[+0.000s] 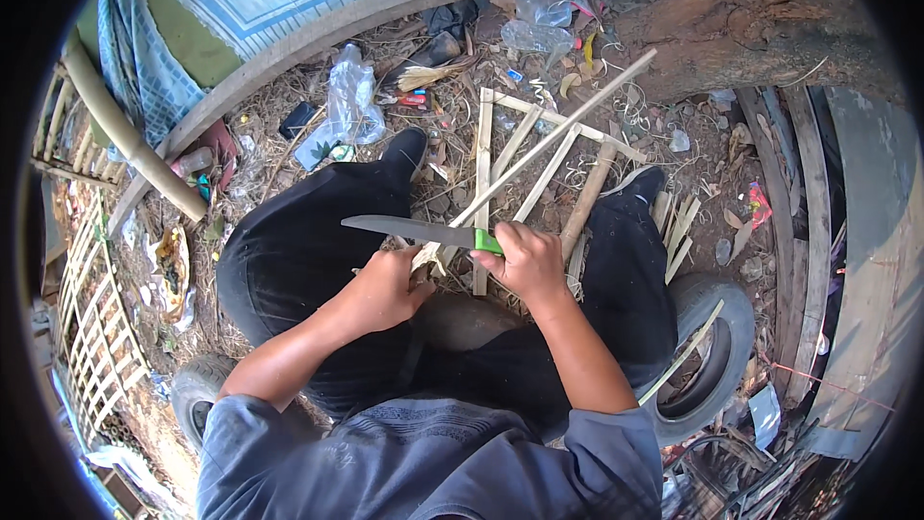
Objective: The person shaves a piece of bamboo with a knife, removing thin strips of wood. They hold the piece by hand and against their leg while moving the blade along the wood, turning the item to reach different sides.
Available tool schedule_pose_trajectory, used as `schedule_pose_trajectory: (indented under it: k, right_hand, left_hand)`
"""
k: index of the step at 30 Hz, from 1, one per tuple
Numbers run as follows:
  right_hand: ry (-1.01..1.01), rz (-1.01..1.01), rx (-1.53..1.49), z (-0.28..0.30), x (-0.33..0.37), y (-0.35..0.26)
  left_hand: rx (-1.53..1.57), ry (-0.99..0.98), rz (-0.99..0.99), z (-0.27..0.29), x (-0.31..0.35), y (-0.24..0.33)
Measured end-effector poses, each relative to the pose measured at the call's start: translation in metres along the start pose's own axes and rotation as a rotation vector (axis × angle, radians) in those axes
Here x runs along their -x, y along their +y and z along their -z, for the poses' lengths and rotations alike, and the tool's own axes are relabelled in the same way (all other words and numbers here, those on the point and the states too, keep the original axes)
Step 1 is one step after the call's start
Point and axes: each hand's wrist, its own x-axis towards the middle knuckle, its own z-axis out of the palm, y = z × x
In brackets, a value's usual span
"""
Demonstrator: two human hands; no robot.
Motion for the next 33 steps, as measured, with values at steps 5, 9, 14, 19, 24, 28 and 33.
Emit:
schedule_pose_trajectory:
  k: [5, 9, 14, 19, 24, 28, 33]
  right_hand:
    - [0.173, -0.547, -0.007, 0.000, -0.018, 0.046]
    - [0.296, -0.976, 0.384, 0.138, 0.039, 0.217]
    - [0.391, -0.744, 0.030, 0.138, 0.044, 0.132]
    - [-0.074, -0.413, -0.295, 0.060, 0.014, -0.035]
    - [-0.073, -0.137, -0.190, 0.017, 0.000, -0.010]
    - [-0.066, 0.045, -0.042, 0.015, -0.010, 0.013]
    - [0.012, 0.136, 0.032, 0.010, -0.028, 0.019]
  left_hand:
    - [0.085, -0.076, 0.074, 0.001, 0.014, 0.002]
    - [0.166, -0.174, -0.038, -0.034, 0.040, -0.018]
    - [0.309, -0.036, 0.089, -0.002, 0.007, -0.003]
    - [0.377, -0.148, 0.072, -0.001, 0.007, -0.003]
    - [0.412, -0.207, 0.060, -0.003, 0.011, 0.005]
    - [0.331, -0.173, 0.062, -0.006, 0.010, 0.005]
    - [0.309, -0.149, 0.077, 0.002, 0.007, 0.010]
